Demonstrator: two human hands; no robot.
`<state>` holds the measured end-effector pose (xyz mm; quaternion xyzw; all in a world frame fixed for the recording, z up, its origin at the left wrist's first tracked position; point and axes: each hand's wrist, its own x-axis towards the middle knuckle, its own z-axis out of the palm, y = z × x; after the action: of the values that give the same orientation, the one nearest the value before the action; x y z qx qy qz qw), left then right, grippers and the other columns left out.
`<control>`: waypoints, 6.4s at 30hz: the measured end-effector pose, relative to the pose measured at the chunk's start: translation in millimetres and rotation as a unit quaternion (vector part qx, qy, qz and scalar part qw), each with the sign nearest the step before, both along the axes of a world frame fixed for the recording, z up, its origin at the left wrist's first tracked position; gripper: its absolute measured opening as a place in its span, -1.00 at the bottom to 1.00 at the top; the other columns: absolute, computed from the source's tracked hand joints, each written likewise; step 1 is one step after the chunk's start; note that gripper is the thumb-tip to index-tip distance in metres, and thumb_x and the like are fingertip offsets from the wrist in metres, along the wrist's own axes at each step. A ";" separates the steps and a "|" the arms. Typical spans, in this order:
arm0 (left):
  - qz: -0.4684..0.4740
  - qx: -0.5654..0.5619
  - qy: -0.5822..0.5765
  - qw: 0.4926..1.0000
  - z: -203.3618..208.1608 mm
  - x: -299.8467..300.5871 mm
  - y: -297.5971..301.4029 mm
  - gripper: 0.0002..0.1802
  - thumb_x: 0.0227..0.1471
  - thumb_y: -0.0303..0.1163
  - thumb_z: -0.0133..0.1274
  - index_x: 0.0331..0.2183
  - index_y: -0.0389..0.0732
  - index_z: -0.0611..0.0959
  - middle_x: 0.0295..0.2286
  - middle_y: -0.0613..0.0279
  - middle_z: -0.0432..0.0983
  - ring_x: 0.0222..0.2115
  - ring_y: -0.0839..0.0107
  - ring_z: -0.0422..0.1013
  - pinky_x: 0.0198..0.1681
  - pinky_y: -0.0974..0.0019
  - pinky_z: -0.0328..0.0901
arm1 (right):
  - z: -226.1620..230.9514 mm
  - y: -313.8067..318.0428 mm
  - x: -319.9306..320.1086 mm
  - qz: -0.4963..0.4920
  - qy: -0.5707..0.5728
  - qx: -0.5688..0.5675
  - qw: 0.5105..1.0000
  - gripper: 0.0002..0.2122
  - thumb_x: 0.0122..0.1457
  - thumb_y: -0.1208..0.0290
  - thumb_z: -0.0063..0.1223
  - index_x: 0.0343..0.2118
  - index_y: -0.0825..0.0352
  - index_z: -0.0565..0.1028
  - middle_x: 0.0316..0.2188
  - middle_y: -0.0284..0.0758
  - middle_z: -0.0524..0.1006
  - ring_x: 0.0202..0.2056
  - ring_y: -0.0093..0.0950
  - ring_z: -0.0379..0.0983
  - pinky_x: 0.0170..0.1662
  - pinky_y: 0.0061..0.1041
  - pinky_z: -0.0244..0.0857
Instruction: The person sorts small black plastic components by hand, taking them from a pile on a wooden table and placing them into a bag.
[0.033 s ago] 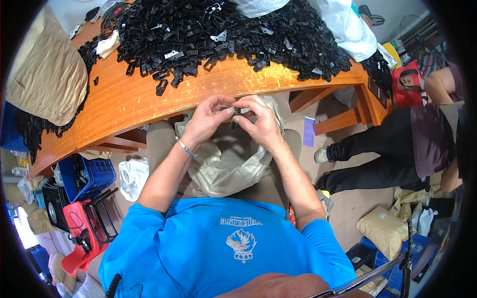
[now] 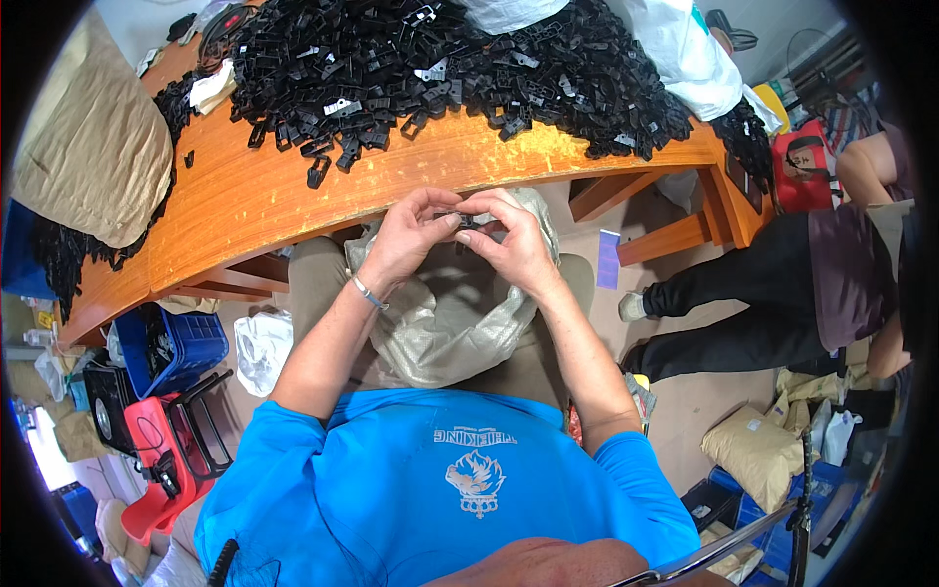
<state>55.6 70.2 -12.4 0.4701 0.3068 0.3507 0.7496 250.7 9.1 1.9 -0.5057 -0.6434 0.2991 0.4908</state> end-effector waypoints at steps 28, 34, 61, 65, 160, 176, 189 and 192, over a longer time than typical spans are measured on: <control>0.176 0.506 0.527 0.659 14.0 20.5 110.4 -0.63 0.08 -0.45 0.25 -0.06 -0.26 0.59 -0.14 -0.07 0.51 -0.15 -0.07 0.57 -0.09 0.00 0.50 | 9.6 116.5 83.3 -0.061 -0.510 0.135 0.847 -0.80 0.23 0.48 0.02 -0.13 0.29 0.60 -0.13 -0.19 0.50 -0.05 -0.21 0.54 -0.01 -0.22 0.49; 0.184 0.521 0.544 0.631 7.2 25.9 117.0 -0.69 0.08 -0.47 0.23 -0.10 -0.24 0.63 -0.17 -0.03 0.52 -0.17 -0.02 0.58 -0.11 0.02 0.50 | 16.3 127.4 82.9 -0.033 -0.525 0.078 0.847 -0.84 0.25 0.50 -0.01 -0.15 0.31 0.55 -0.16 -0.08 0.49 -0.17 -0.07 0.61 -0.10 -0.09 0.51; -0.016 0.048 0.031 0.998 28.2 4.8 32.9 -0.62 0.16 -0.60 0.27 0.00 -0.34 0.55 -0.18 0.20 0.64 -0.20 0.49 0.60 -0.07 0.40 0.53 | 4.3 31.8 -4.8 -0.083 0.074 0.015 0.994 -0.71 0.12 0.63 0.33 -0.07 0.34 0.62 -0.65 -0.58 0.44 -0.63 -0.84 0.30 -0.51 -0.68 0.26; -0.018 0.016 0.036 0.999 24.9 1.3 30.8 -0.60 0.16 -0.58 0.27 0.02 -0.33 0.55 -0.18 0.18 0.65 -0.20 0.46 0.61 -0.06 0.37 0.55 | -0.6 30.7 -5.5 -0.072 0.051 0.024 0.996 -0.73 0.12 0.61 0.34 -0.09 0.33 0.63 -0.63 -0.53 0.50 -0.61 -0.80 0.38 -0.50 -0.65 0.31; 0.150 0.491 0.285 0.809 4.1 -18.1 51.1 -0.44 -0.06 -0.66 0.31 0.02 -0.24 0.56 -0.22 0.09 0.51 -0.18 0.12 0.57 -0.11 0.13 0.49 | 14.1 96.4 43.6 -0.075 -0.353 -0.083 0.929 -0.73 0.09 0.43 0.41 -0.18 0.43 0.62 -0.21 -0.02 0.64 -0.11 -0.06 0.60 -0.01 -0.20 0.46; 0.136 0.404 0.318 0.847 -5.2 -18.7 59.4 -0.30 -0.06 -0.61 0.35 0.14 -0.14 0.54 -0.19 0.06 0.63 -0.18 0.15 0.58 -0.11 0.15 0.48 | 3.0 81.8 -16.5 -0.001 -0.220 0.047 0.974 -0.75 0.11 0.46 0.37 -0.13 0.26 0.64 -0.19 -0.20 0.57 -0.17 -0.08 0.59 -0.13 -0.16 0.48; 0.121 0.395 0.267 0.870 -11.1 -23.1 64.2 -0.28 0.00 -0.63 0.33 0.20 -0.18 0.48 -0.16 0.06 0.65 -0.23 0.30 0.61 -0.14 0.26 0.51 | -1.8 85.6 -17.5 -0.008 -0.254 0.065 0.965 -0.73 0.10 0.46 0.37 -0.10 0.18 0.67 -0.22 -0.27 0.56 -0.21 -0.14 0.60 -0.19 -0.18 0.50; 0.090 0.178 0.138 0.970 -0.3 -21.8 66.9 -0.48 0.17 -0.58 0.23 0.16 -0.27 0.52 -0.18 0.21 0.65 -0.24 0.50 0.55 -0.11 0.36 0.48 | -9.1 83.3 -16.2 -0.013 -0.244 0.087 0.966 -0.72 0.10 0.46 0.38 -0.10 0.18 0.67 -0.23 -0.27 0.56 -0.23 -0.14 0.60 -0.19 -0.19 0.50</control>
<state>33.8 137.1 -12.7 0.6104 0.3812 0.3974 0.5694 234.5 92.4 -7.2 -0.5270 -0.7607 0.1029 0.3647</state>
